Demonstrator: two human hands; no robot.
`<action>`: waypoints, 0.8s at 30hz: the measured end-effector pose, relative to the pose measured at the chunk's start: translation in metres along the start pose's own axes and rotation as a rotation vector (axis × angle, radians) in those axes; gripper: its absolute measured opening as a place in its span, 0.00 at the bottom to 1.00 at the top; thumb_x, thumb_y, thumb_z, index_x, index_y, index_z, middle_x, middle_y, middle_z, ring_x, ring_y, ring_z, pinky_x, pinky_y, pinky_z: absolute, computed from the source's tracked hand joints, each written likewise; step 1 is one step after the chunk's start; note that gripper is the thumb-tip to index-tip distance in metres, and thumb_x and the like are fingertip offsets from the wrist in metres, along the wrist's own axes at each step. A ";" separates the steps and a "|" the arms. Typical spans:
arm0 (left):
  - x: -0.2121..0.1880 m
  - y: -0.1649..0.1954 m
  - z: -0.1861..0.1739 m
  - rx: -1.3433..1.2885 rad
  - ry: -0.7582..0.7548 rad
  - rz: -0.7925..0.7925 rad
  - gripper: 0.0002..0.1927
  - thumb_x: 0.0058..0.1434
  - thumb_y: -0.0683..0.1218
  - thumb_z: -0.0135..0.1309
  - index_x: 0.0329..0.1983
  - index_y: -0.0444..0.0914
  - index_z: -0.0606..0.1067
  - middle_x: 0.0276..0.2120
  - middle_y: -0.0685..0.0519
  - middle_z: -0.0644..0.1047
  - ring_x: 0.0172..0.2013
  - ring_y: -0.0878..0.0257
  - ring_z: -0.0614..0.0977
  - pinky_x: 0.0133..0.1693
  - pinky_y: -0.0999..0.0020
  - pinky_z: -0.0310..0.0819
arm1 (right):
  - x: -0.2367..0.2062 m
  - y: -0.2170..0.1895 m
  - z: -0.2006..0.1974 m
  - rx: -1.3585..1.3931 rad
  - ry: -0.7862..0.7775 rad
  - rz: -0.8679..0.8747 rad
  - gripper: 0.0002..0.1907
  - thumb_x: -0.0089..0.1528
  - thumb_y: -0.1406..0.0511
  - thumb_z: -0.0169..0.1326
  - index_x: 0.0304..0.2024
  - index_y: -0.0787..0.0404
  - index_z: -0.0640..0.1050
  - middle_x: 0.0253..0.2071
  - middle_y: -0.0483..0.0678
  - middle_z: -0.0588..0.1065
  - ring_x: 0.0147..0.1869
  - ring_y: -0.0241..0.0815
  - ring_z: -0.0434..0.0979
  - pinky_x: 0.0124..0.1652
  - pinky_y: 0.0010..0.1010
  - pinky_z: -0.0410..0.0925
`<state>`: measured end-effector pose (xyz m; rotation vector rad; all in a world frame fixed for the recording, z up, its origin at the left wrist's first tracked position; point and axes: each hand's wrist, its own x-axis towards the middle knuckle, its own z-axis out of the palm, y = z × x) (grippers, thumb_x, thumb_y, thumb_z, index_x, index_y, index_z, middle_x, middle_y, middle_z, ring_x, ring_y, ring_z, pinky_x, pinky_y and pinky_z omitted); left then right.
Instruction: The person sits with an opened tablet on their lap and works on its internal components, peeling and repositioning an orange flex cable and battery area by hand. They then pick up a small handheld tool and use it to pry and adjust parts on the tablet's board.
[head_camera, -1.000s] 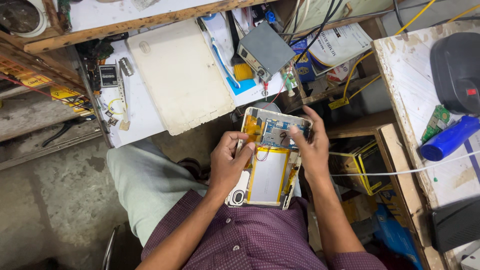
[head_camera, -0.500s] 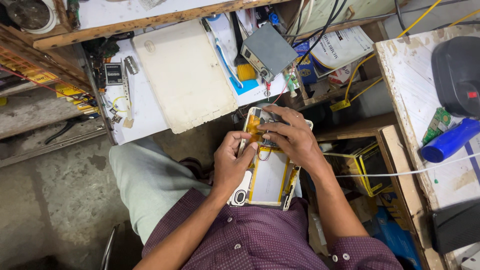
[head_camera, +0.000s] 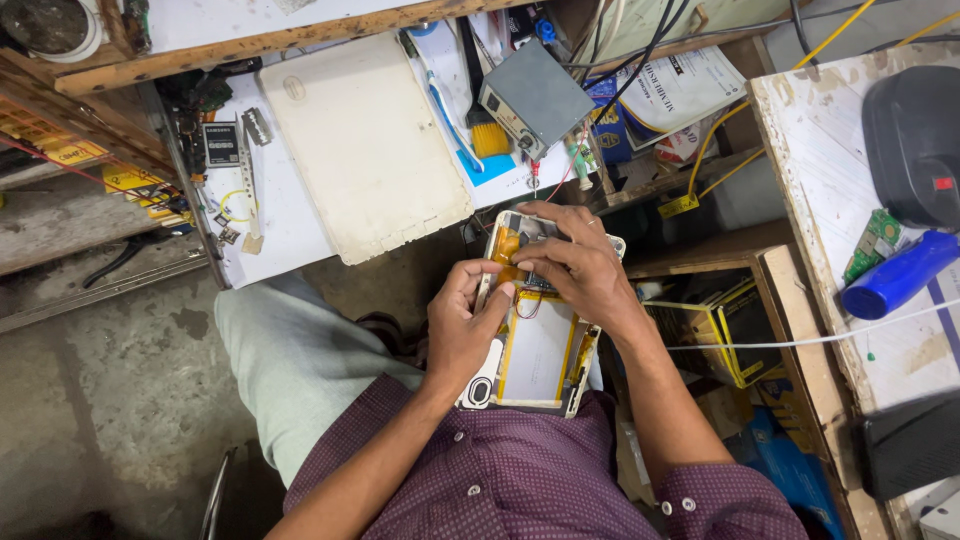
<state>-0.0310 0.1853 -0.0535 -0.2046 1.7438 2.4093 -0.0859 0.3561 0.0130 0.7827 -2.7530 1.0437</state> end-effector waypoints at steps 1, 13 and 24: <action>0.000 0.000 0.001 -0.006 0.001 -0.006 0.13 0.66 0.39 0.56 0.52 0.31 0.73 0.36 0.55 0.80 0.31 0.78 0.74 0.31 0.80 0.69 | 0.000 0.000 0.000 0.002 0.004 0.011 0.08 0.56 0.69 0.65 0.39 0.57 0.83 0.62 0.48 0.74 0.62 0.50 0.72 0.59 0.40 0.64; -0.013 0.025 0.010 0.263 0.152 -0.052 0.11 0.65 0.41 0.58 0.49 0.32 0.77 0.21 0.57 0.75 0.22 0.77 0.70 0.23 0.77 0.63 | -0.002 -0.005 0.003 0.016 0.062 0.053 0.08 0.58 0.70 0.65 0.40 0.61 0.80 0.59 0.48 0.76 0.62 0.49 0.73 0.59 0.40 0.64; -0.005 0.033 0.009 0.087 0.096 -0.104 0.08 0.62 0.41 0.60 0.42 0.32 0.78 0.23 0.61 0.78 0.24 0.79 0.74 0.24 0.80 0.66 | -0.002 -0.013 -0.002 0.032 0.049 0.086 0.09 0.57 0.71 0.65 0.40 0.60 0.81 0.59 0.47 0.76 0.62 0.49 0.73 0.59 0.40 0.65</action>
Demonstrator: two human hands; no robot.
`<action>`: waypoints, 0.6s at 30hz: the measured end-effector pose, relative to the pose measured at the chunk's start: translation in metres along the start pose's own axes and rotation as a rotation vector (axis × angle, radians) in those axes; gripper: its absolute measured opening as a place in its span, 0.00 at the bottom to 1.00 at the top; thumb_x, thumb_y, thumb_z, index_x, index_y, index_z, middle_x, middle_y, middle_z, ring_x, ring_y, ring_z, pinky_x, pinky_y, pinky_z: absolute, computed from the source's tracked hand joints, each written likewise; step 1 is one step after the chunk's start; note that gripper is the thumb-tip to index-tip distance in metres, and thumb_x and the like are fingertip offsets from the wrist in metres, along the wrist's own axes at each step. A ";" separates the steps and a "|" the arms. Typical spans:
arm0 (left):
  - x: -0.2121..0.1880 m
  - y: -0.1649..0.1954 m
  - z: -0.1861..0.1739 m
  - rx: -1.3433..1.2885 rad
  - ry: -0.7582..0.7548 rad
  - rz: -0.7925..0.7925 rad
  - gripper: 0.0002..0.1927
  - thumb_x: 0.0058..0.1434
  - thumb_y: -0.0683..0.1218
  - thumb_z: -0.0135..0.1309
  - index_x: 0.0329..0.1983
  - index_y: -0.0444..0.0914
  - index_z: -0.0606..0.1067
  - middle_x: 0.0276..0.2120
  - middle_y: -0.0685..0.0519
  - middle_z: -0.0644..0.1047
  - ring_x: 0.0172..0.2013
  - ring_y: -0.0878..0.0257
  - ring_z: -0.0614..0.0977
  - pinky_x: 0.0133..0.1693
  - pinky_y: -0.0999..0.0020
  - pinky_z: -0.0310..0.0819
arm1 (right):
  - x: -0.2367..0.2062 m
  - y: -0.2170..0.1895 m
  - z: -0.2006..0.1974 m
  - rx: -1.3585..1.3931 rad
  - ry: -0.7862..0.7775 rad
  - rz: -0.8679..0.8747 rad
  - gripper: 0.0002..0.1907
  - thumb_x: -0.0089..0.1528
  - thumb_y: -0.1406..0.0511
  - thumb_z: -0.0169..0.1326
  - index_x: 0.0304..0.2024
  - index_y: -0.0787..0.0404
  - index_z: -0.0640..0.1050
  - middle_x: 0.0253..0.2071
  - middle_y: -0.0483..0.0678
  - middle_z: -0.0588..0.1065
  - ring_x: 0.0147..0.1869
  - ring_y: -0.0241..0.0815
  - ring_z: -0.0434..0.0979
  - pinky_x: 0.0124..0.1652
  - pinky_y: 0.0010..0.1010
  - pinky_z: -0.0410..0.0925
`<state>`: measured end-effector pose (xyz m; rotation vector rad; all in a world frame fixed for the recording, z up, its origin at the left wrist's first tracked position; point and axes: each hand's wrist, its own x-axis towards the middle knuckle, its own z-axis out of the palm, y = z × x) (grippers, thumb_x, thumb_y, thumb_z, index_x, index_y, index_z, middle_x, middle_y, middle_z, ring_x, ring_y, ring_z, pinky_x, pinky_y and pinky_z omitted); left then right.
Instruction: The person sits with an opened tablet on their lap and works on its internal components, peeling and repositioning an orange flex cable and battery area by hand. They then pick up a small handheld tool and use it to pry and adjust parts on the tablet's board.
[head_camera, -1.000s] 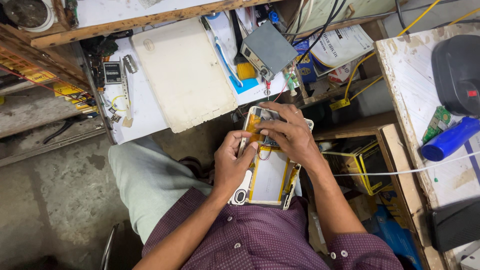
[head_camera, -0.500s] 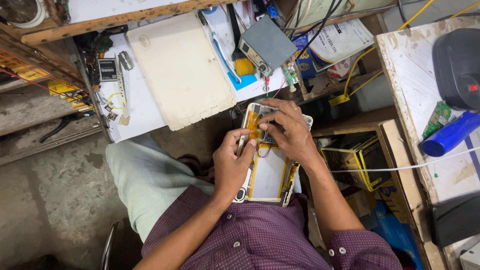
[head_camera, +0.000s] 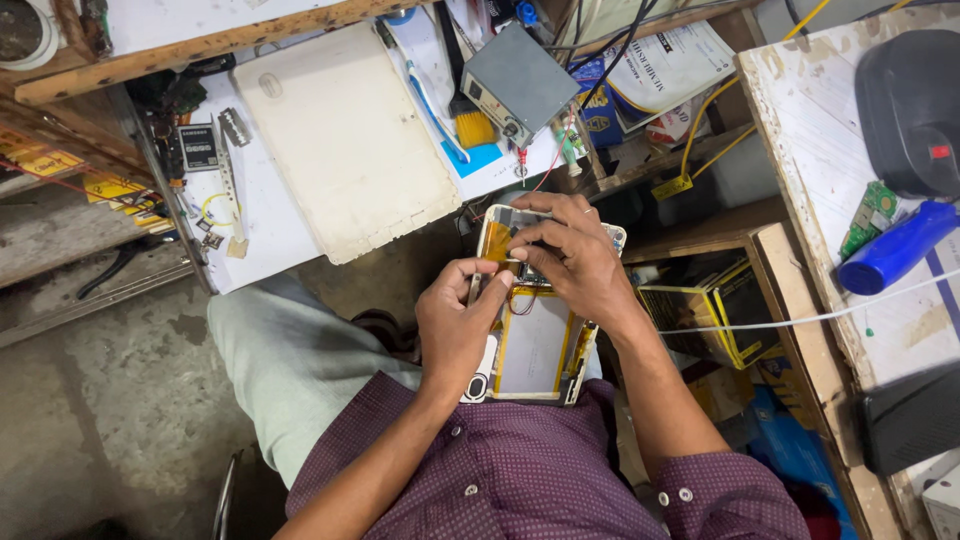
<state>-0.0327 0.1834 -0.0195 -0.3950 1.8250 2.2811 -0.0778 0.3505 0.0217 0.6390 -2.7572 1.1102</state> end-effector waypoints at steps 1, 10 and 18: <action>0.001 0.000 -0.001 0.004 -0.005 -0.003 0.08 0.62 0.41 0.60 0.41 0.31 0.78 0.23 0.60 0.78 0.23 0.79 0.74 0.24 0.80 0.65 | 0.000 0.000 0.000 -0.002 0.000 0.001 0.09 0.56 0.71 0.65 0.40 0.59 0.82 0.59 0.47 0.76 0.61 0.49 0.73 0.59 0.40 0.65; 0.005 -0.005 -0.005 0.001 -0.037 -0.012 0.07 0.63 0.41 0.60 0.40 0.31 0.78 0.21 0.61 0.75 0.21 0.79 0.70 0.22 0.80 0.60 | 0.000 -0.001 0.001 0.002 -0.007 -0.011 0.09 0.57 0.72 0.64 0.39 0.60 0.81 0.60 0.48 0.75 0.62 0.51 0.72 0.60 0.40 0.64; 0.004 0.005 -0.005 0.222 -0.029 0.195 0.08 0.61 0.42 0.61 0.39 0.31 0.82 0.30 0.57 0.81 0.25 0.77 0.76 0.26 0.77 0.69 | -0.001 0.001 0.001 0.000 -0.013 -0.026 0.08 0.57 0.71 0.64 0.39 0.60 0.82 0.60 0.48 0.75 0.62 0.51 0.72 0.60 0.41 0.64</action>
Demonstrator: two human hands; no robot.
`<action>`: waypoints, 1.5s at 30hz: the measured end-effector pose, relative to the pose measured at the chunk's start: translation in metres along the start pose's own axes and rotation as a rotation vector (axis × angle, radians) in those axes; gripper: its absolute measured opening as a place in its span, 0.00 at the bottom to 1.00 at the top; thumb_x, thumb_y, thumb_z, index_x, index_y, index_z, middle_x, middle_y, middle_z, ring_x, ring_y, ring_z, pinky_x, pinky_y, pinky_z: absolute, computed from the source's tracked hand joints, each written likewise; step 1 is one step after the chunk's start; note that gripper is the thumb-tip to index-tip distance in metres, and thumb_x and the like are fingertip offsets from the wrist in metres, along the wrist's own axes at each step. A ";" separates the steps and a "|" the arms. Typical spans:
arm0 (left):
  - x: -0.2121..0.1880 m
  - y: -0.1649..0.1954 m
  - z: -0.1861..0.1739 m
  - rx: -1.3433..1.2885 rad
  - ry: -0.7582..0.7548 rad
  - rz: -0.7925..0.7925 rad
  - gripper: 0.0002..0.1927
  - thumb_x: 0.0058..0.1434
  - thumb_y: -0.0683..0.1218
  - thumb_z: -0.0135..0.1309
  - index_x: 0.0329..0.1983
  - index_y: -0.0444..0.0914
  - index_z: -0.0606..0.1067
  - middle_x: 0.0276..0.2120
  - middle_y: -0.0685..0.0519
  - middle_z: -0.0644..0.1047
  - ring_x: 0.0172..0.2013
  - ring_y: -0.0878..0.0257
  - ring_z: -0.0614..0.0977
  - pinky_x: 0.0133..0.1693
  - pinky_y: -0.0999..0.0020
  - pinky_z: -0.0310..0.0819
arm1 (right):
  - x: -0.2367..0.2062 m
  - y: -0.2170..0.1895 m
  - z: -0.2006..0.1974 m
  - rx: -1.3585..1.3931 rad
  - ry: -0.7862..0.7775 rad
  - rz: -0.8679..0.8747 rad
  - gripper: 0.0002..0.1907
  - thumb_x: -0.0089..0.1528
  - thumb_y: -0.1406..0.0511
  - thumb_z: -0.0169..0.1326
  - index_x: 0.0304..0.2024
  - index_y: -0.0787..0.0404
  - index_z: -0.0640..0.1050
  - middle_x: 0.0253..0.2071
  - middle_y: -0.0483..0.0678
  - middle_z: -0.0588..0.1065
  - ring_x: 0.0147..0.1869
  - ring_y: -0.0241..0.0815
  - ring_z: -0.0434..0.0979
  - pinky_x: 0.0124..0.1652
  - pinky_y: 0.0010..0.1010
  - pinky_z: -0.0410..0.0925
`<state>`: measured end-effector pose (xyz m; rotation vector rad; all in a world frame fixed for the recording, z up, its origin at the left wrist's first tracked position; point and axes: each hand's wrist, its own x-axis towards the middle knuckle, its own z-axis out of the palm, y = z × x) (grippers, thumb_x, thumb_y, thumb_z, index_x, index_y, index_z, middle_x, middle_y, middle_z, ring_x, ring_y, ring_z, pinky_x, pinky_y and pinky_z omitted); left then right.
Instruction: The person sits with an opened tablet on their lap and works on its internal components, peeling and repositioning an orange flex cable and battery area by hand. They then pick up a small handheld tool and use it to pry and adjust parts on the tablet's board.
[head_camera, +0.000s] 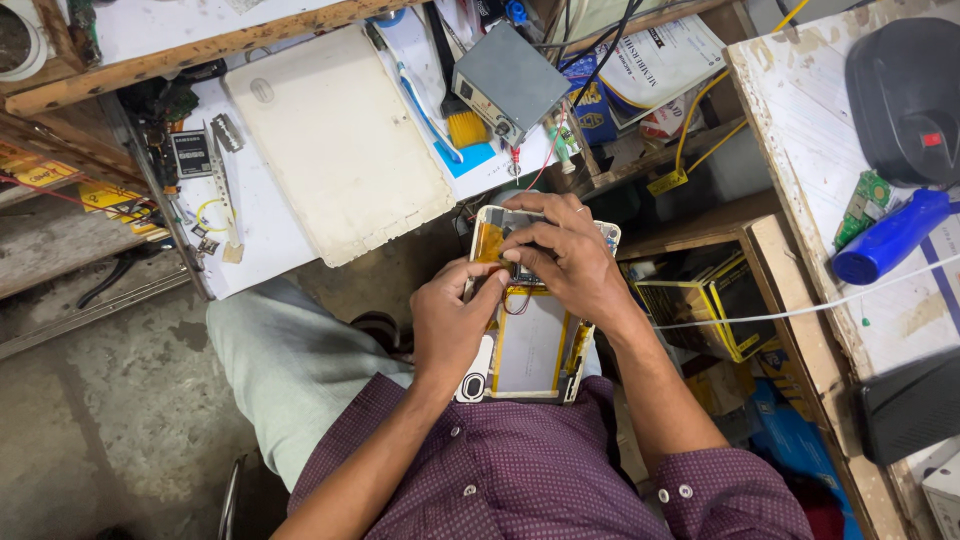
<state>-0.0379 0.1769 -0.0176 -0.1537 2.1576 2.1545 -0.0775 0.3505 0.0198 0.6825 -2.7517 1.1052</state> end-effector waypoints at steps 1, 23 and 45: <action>0.001 0.002 0.000 0.032 0.009 0.002 0.08 0.61 0.42 0.61 0.38 0.30 0.82 0.30 0.56 0.81 0.25 0.76 0.77 0.26 0.76 0.69 | 0.000 0.000 0.000 0.001 0.000 -0.005 0.08 0.57 0.71 0.64 0.39 0.60 0.82 0.60 0.48 0.75 0.62 0.51 0.72 0.60 0.41 0.64; 0.000 0.000 0.001 0.196 -0.015 0.272 0.07 0.65 0.40 0.57 0.41 0.30 0.79 0.44 0.47 0.79 0.36 0.59 0.84 0.37 0.66 0.77 | 0.001 0.002 0.003 0.016 0.003 0.027 0.08 0.57 0.71 0.64 0.40 0.61 0.84 0.59 0.48 0.76 0.62 0.51 0.73 0.60 0.40 0.66; -0.003 -0.009 0.001 0.331 -0.009 0.363 0.10 0.65 0.40 0.58 0.49 0.32 0.79 0.64 0.41 0.71 0.53 0.49 0.82 0.50 0.60 0.80 | 0.000 -0.001 0.005 0.005 0.030 0.028 0.09 0.56 0.71 0.65 0.40 0.61 0.85 0.58 0.49 0.77 0.61 0.50 0.73 0.59 0.39 0.66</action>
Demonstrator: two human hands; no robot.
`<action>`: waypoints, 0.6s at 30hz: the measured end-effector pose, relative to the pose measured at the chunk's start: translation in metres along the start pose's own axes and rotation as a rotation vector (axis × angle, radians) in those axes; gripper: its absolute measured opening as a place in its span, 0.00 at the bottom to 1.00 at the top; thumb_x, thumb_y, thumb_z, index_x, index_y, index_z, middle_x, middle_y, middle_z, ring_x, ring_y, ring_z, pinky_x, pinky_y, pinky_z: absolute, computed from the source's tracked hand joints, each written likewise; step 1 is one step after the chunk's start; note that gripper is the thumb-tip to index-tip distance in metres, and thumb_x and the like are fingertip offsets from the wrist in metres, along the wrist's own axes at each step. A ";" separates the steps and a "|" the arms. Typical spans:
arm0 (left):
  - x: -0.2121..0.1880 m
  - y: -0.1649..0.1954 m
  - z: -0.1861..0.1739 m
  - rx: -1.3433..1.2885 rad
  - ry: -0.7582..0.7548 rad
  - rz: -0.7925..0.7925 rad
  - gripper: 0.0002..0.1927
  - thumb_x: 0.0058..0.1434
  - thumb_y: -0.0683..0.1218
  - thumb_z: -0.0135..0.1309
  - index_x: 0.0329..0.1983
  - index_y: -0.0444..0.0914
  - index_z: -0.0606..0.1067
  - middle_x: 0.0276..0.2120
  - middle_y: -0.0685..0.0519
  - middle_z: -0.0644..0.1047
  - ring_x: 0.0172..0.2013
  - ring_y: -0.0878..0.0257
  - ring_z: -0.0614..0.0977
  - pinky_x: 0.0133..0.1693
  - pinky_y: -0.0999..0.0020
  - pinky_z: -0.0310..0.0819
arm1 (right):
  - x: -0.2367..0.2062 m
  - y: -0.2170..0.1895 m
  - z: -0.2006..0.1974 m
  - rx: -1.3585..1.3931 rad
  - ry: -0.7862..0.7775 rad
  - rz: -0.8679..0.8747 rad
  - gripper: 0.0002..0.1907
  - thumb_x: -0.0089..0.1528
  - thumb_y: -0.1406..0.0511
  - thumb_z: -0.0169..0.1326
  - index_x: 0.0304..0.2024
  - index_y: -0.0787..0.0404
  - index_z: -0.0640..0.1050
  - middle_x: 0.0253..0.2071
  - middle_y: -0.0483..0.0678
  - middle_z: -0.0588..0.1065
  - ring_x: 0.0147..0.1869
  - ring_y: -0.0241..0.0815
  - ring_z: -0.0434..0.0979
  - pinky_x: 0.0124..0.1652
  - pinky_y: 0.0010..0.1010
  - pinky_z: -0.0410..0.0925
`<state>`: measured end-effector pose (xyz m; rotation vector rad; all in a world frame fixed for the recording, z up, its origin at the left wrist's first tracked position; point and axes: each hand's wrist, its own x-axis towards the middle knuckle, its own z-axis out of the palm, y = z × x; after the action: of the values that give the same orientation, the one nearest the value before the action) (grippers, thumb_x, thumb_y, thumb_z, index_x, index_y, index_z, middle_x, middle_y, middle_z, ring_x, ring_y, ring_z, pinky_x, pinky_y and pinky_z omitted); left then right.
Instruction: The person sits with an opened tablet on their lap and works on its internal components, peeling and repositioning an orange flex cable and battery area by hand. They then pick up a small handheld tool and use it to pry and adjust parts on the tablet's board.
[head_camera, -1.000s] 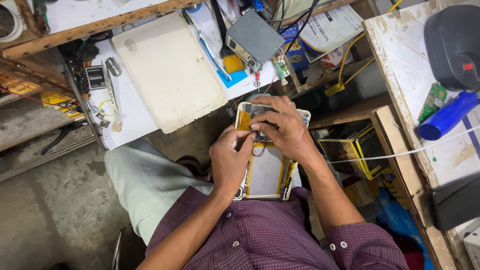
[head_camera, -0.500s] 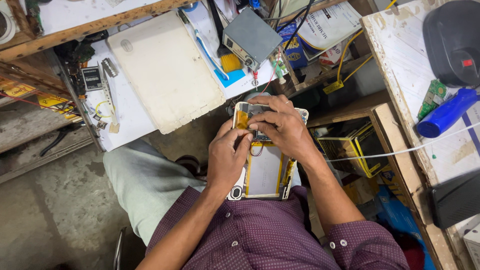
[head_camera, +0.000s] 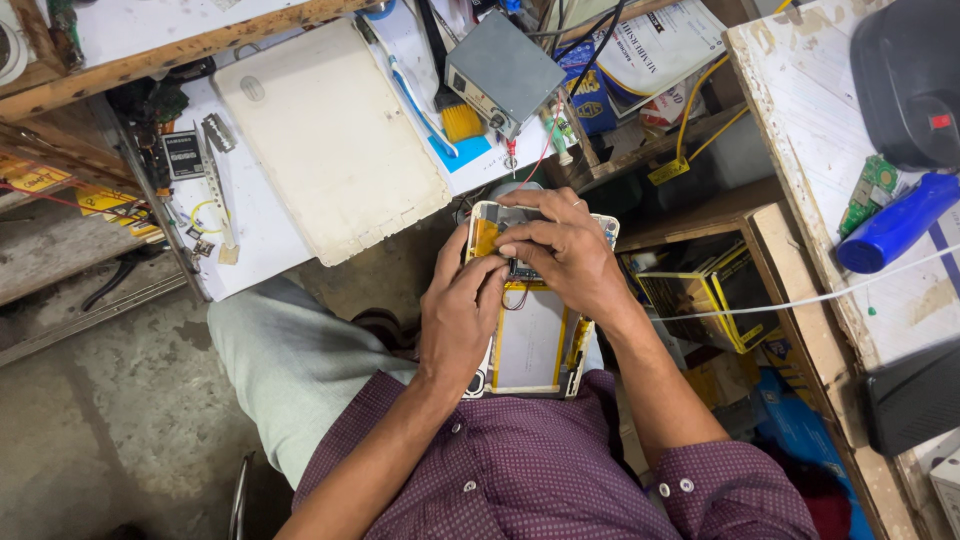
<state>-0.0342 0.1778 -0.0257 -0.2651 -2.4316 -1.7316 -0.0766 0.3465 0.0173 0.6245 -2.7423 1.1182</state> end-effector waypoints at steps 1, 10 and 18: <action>-0.001 -0.001 0.001 -0.005 0.001 -0.019 0.11 0.64 0.40 0.58 0.49 0.33 0.79 0.65 0.41 0.70 0.52 0.50 0.83 0.50 0.60 0.80 | 0.000 0.000 0.000 0.002 -0.003 0.009 0.09 0.56 0.71 0.65 0.40 0.60 0.85 0.58 0.49 0.77 0.60 0.50 0.74 0.59 0.39 0.66; -0.001 -0.010 -0.002 0.003 -0.030 0.027 0.13 0.62 0.40 0.62 0.50 0.35 0.80 0.69 0.41 0.67 0.58 0.49 0.81 0.51 0.62 0.81 | 0.001 -0.001 -0.002 0.061 0.015 0.019 0.08 0.57 0.72 0.64 0.40 0.62 0.83 0.57 0.48 0.78 0.58 0.49 0.76 0.56 0.37 0.68; 0.008 -0.012 -0.015 0.142 -0.137 0.127 0.12 0.61 0.41 0.63 0.48 0.36 0.80 0.73 0.40 0.61 0.56 0.50 0.81 0.50 0.61 0.80 | 0.002 0.002 -0.003 0.126 0.013 0.029 0.08 0.61 0.75 0.61 0.42 0.63 0.81 0.57 0.49 0.79 0.61 0.49 0.78 0.51 0.35 0.73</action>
<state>-0.0440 0.1599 -0.0297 -0.5250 -2.5560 -1.5269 -0.0794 0.3491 0.0192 0.5915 -2.6950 1.3053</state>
